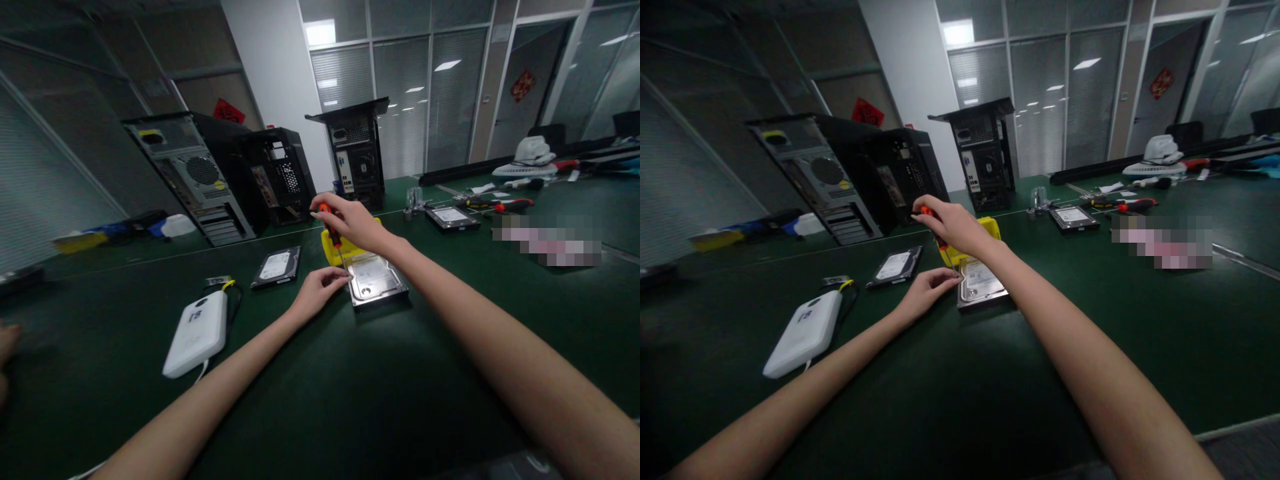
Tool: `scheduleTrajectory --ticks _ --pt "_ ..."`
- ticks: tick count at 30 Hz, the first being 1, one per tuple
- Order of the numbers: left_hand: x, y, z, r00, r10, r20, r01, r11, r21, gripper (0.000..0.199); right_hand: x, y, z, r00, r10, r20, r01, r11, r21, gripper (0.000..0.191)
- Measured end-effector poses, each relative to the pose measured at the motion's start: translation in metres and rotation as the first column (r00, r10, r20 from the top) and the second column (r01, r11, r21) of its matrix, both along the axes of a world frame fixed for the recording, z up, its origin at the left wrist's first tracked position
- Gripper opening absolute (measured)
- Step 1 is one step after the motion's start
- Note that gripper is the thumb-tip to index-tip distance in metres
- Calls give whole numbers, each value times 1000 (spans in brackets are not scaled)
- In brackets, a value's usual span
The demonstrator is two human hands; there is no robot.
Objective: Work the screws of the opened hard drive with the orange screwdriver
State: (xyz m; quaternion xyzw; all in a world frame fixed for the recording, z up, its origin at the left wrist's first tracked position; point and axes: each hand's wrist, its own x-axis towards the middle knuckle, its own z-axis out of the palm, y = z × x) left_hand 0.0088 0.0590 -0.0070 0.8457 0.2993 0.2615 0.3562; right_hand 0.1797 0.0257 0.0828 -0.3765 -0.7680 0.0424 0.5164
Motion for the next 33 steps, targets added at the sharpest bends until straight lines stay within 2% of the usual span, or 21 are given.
scheduleTrajectory --ticks 21,33 --pt "-2 -3 2 1000 28 -14 -28 999 24 31 3 -2 1 999 -38 -2 38 999 10 35" --pt "-4 -3 1 1000 -1 -16 1 1000 30 30 5 -2 -2 998 -50 -41 51 998 33 35"
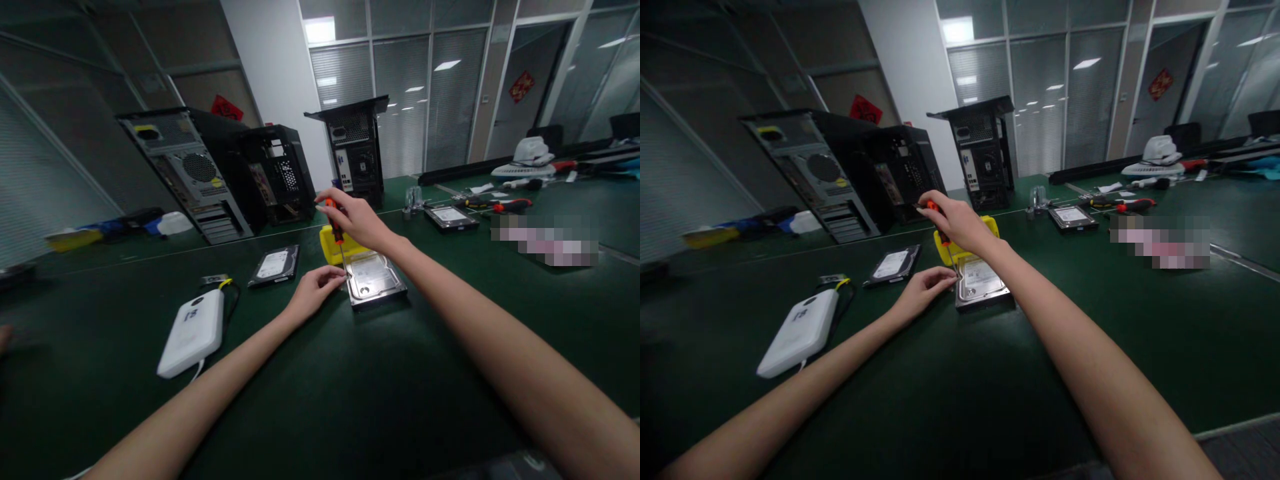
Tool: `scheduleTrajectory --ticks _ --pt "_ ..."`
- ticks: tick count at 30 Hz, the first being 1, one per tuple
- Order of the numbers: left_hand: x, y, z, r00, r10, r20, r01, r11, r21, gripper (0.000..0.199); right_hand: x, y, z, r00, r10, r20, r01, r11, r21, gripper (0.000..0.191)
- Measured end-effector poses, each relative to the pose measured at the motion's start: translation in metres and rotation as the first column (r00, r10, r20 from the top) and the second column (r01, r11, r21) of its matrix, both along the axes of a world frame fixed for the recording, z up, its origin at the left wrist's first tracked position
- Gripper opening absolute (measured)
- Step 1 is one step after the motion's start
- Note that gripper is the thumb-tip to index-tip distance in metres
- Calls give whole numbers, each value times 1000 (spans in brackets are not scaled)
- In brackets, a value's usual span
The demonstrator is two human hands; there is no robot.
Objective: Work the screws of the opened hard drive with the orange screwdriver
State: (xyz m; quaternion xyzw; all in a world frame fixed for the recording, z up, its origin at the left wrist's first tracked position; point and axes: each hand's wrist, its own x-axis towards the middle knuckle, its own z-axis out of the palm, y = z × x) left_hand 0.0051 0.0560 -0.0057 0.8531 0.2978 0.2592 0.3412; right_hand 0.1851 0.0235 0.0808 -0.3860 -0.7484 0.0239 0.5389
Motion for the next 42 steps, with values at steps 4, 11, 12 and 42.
scheduleTrajectory --ticks 4,11,12,42 --pt "0 -1 1 1000 1 -2 -1 1000 -7 30 0 0 -1 1000 -4 -3 4 1000 5 35" --pt "0 1 -2 1000 2 27 -2 1000 -26 29 1 3 -3 1000 8 -30 -8 1000 9 34" --pt "-1 2 -2 1000 0 31 1 1000 -26 29 2 4 -3 999 9 -32 -9 1000 14 34" --pt "-1 0 0 999 -18 34 21 997 -79 27 0 4 -2 1000 -11 -8 10 1000 -15 35"
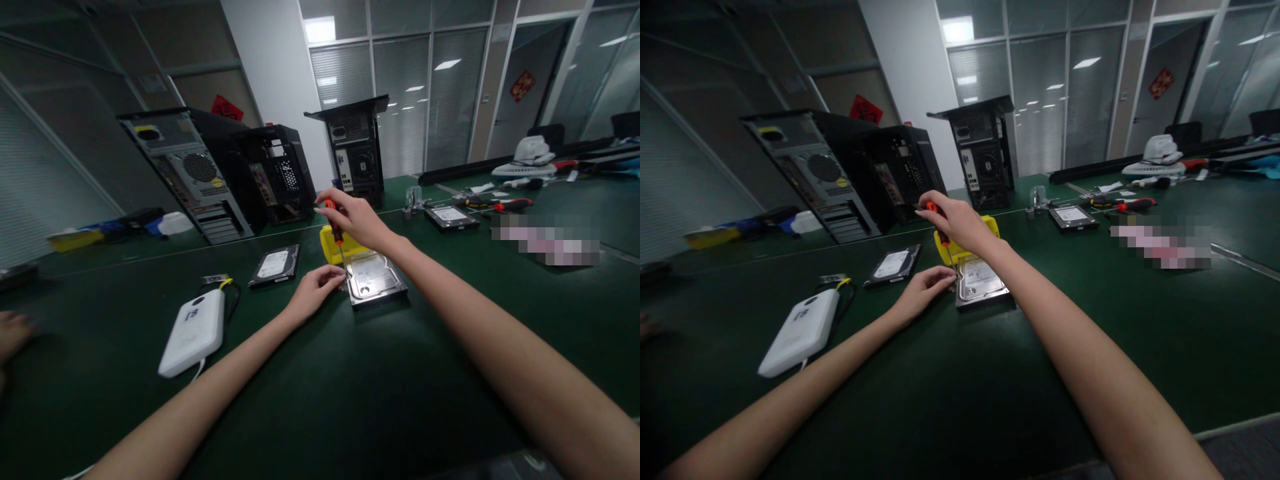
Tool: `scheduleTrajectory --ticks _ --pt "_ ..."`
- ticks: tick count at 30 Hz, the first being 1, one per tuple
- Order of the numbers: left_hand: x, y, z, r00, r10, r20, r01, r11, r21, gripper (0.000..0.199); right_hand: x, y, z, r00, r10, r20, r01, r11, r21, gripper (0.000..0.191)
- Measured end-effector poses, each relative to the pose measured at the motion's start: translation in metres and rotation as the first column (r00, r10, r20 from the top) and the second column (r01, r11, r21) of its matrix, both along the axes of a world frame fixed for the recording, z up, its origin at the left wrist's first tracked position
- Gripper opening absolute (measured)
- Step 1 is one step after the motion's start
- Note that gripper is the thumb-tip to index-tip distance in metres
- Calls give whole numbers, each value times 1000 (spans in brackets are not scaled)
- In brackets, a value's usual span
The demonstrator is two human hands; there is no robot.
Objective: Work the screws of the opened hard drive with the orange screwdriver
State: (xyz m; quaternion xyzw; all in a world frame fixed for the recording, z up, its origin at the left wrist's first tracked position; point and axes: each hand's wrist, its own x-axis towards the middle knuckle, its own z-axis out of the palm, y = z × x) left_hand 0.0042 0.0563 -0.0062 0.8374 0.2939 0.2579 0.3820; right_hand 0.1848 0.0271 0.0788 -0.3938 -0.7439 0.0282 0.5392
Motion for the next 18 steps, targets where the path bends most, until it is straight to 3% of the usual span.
scheduleTrajectory --ticks 18 --pt "-1 0 -1 1000 -2 -18 3 999 36 35 -4 -13 14 988 8 156 -4 1000 -31 35"
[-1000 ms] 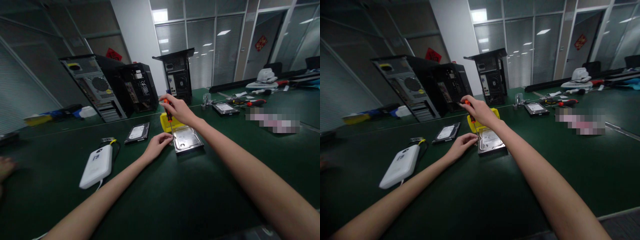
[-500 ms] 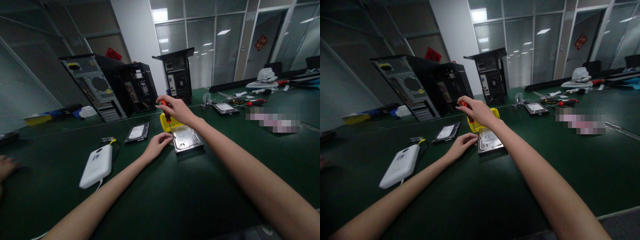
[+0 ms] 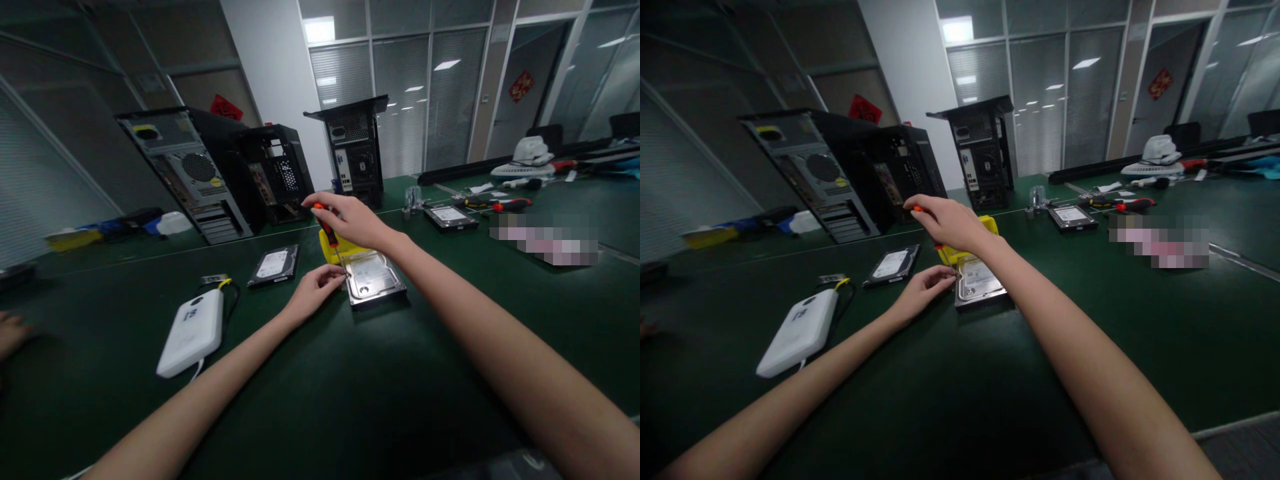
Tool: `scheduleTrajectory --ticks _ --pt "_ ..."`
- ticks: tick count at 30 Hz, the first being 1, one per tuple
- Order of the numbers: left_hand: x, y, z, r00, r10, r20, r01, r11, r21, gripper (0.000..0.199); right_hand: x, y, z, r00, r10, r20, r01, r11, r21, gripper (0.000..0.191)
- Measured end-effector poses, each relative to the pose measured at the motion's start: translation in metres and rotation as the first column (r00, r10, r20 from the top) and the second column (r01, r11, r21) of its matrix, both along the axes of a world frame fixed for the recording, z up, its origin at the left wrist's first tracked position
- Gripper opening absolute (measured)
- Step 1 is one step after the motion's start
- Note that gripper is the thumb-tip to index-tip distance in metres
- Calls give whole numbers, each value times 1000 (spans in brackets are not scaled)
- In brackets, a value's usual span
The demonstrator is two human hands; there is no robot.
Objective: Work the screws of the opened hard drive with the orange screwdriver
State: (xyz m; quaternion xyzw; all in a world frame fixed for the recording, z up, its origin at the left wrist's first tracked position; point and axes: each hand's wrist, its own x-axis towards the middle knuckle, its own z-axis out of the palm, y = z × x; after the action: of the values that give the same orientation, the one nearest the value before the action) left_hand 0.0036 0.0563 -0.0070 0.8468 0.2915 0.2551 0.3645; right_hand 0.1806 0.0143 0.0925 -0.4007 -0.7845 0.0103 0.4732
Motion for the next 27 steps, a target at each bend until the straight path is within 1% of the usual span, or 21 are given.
scheduleTrajectory --ticks 7,11,17,21,24,27 --pt "1 -1 2 1000 -12 -9 12 1000 14 32 0 2 -1 999 34 1 -34 999 -15 33" --pt "1 -2 2 1000 -2 3 2 1000 -8 29 1 3 -1 1000 14 -20 -15 1000 -19 32" --pt "1 -2 2 1000 23 -9 -23 1000 19 33 0 2 0 998 20 -57 -21 1000 -20 28" --pt "0 -2 2 1000 23 -10 -23 1000 15 35 0 4 -1 984 108 -142 -110 994 -6 21" --pt "0 -1 1 1000 24 -20 -23 999 21 35 0 7 -3 953 175 -249 -205 974 -99 19" --pt "0 0 1 999 22 -30 -21 999 40 34 -1 9 -5 932 166 -322 -231 957 -174 19"
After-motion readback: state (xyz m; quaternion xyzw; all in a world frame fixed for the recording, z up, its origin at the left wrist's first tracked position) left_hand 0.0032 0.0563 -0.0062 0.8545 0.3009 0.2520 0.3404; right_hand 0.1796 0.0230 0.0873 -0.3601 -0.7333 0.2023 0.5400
